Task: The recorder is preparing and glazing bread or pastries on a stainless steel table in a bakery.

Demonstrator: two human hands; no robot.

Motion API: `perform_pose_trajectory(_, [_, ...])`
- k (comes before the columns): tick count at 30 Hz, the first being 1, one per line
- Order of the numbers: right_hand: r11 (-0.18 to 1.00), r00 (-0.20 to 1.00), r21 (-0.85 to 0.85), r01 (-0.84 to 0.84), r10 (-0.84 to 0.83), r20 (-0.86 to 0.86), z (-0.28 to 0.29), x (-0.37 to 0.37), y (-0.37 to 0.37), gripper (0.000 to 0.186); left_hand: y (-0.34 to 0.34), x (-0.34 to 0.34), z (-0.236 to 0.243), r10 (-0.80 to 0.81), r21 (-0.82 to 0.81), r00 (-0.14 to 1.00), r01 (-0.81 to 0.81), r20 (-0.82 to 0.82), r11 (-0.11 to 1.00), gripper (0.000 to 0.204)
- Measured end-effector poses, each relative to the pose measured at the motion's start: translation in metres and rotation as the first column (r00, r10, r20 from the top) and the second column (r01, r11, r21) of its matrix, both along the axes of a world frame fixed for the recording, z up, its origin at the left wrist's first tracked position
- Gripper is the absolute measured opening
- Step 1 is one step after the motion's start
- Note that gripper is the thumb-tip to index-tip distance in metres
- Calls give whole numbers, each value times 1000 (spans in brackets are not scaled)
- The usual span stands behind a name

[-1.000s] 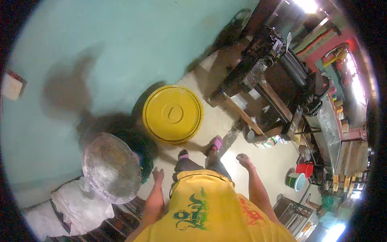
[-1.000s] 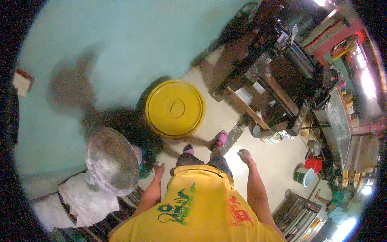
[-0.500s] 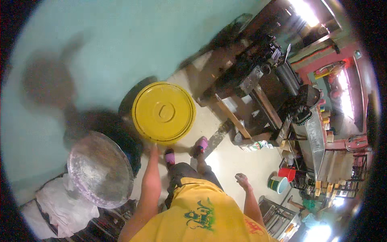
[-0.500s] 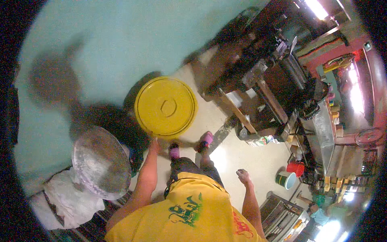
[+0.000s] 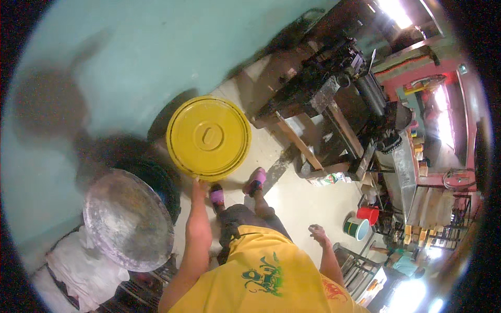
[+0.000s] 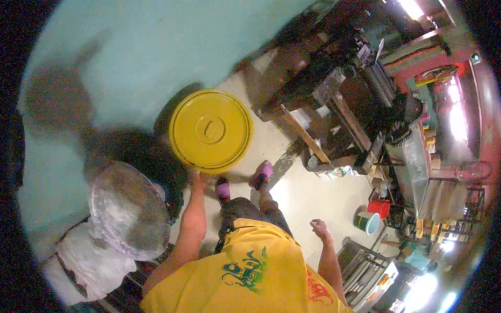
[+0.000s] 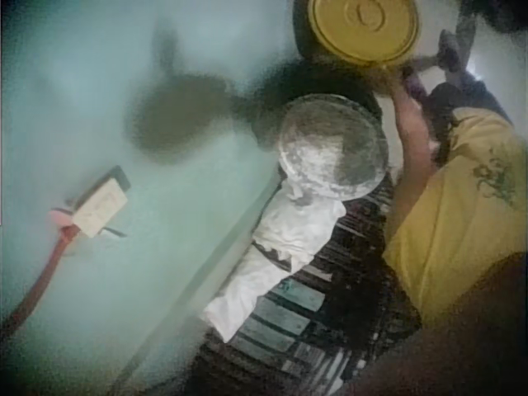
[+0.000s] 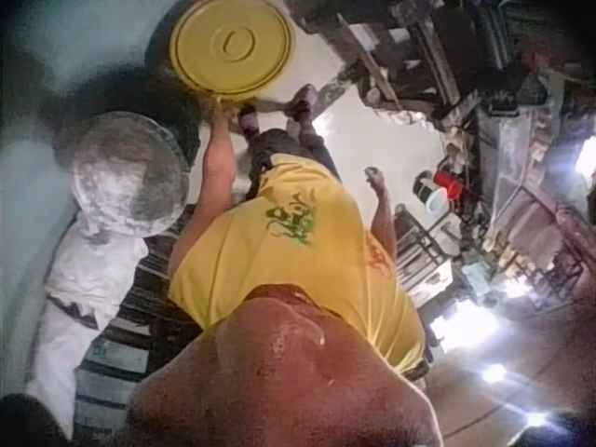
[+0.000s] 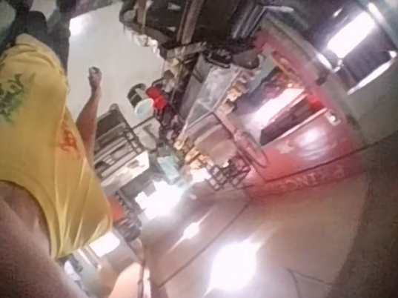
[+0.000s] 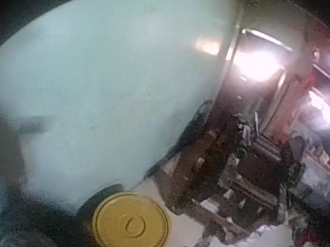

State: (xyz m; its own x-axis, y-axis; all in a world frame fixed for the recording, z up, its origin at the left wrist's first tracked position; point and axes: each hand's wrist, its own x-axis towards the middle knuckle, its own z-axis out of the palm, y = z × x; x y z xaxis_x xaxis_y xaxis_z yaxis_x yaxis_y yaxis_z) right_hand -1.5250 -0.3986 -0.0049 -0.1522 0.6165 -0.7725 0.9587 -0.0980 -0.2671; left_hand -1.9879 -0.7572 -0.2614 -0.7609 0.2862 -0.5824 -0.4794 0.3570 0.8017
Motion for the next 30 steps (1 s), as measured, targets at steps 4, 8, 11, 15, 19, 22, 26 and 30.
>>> perform_pose_trajectory(4, [984,984,11,-177,177,-33,-3,-45,10,47,-20,-8,-51,346,407,925,-381,160,830,38])
perform_pose_trajectory(8, [983,981,41,-177,180,-79,-8,-67,10,49,5,-17,-11,551,286,594,-788,586,546,34])
perform_pose_trajectory(11, [979,974,52,-199,203,-105,-8,-80,6,50,13,-12,41,573,177,652,-722,497,669,48])
perform_pose_trajectory(15, [980,962,69,-187,197,-188,-11,-86,-2,51,13,-8,72,583,-16,731,-619,355,785,73])
perform_pose_trajectory(19, [972,966,80,-220,229,-119,-2,-88,-12,53,12,-7,48,615,-12,606,-708,505,706,67])
perform_pose_trajectory(22, [974,970,62,-217,222,-101,-8,-74,-12,54,10,-1,20,680,86,571,-791,460,606,59])
perform_pose_trajectory(26, [985,977,60,-159,166,-131,-10,-53,-17,53,5,-2,-3,599,164,691,-700,405,695,100])
perform_pose_trajectory(30, [989,983,14,-146,147,-106,-14,-43,-20,54,3,-5,-19,618,181,658,-734,430,655,98])
